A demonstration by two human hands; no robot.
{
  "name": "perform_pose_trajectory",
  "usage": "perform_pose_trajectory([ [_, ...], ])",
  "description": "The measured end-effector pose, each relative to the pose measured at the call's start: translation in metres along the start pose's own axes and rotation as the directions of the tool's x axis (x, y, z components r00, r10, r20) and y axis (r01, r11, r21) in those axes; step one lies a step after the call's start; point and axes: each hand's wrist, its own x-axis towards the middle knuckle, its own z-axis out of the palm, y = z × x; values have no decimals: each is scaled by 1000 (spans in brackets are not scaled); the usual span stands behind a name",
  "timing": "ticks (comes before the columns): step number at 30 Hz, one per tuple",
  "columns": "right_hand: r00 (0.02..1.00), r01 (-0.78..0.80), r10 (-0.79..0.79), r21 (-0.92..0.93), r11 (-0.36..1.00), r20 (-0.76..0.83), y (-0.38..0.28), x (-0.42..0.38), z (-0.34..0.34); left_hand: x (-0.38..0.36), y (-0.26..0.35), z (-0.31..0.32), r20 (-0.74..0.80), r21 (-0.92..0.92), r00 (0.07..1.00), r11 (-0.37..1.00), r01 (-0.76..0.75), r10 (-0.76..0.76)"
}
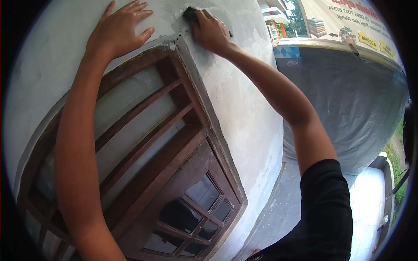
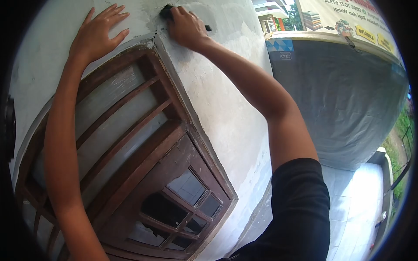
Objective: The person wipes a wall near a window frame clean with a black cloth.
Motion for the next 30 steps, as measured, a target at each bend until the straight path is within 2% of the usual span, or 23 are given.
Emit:
perform_pose_trajectory([
  [2, 984, -174, 175, -25, 984, 22, 18, 12, 7, -1, -3, -8, 119, -199, 993, 980, 13, 11],
  [4, 958, -283, 288, -121, 951, 20, 46, 26, 15, -1, -8, 2, 93, -196, 995, 981, -3, 22],
  [6, 897, -431, 436, -80, 899, 71, 70, 36, 22, -1, -9, 3, 68, -198, 997, 980, -24, 39],
  [7, 916, -395, 400, -152, 906, 4, 92, 38, 28, -1, -6, -2, 81, -178, 996, 984, -18, 33],
  [10, 823, -549, 563, -155, 822, 70, 161, 49, 45, 0, -6, 5, 77, -172, 997, 985, -18, 31],
  [13, 840, -515, 533, -162, 842, 99, 197, 54, 56, 1, -6, 0, 69, -167, 997, 986, -14, 26],
  [14, 841, -514, 533, -161, 842, 100, 189, 52, 53, 0, -4, -2, 85, -158, 996, 988, -3, 17],
  [17, 924, -373, 378, -96, 923, 51, 150, 45, 40, 1, -4, -5, 105, -171, 994, 985, 5, 13],
  [19, 979, -193, 194, -12, 981, 62, 110, 45, 27, 3, -13, 10, 70, -195, 997, 981, -15, 29],
  [21, 999, 51, -49, 144, 988, -17, 59, 42, 21, 5, -10, 13, 42, -222, 998, 974, -40, 50],
  [22, 983, 172, -161, 142, 975, -91, 36, 40, 18, 4, -6, 5, 32, -114, 999, 993, -18, 22],
  [23, 990, 121, -132, 221, 968, 38, 8, 35, 4, 3, 0, 0, 21, -5, 1000, 1000, 0, 0],
  [24, 974, 218, -225, 182, 959, 18, -10, 31, -4, 3, 2, 0, 16, -12, 1000, 1000, -4, 4],
  [27, 986, 166, -169, 187, 968, 2, -16, 25, -2, 2, 0, 1, 9, -11, 1000, 1000, -1, 1],
  [29, 999, 22, -25, 51, 998, 43, -4, 32, 4, 0, -2, 3, -6, -9, 1000, 1000, -10, 10],
  [30, 983, -153, 149, 31, 988, 109, 7, 43, 11, -1, -1, 0, 1, -3, 1000, 1000, -6, 6],
])
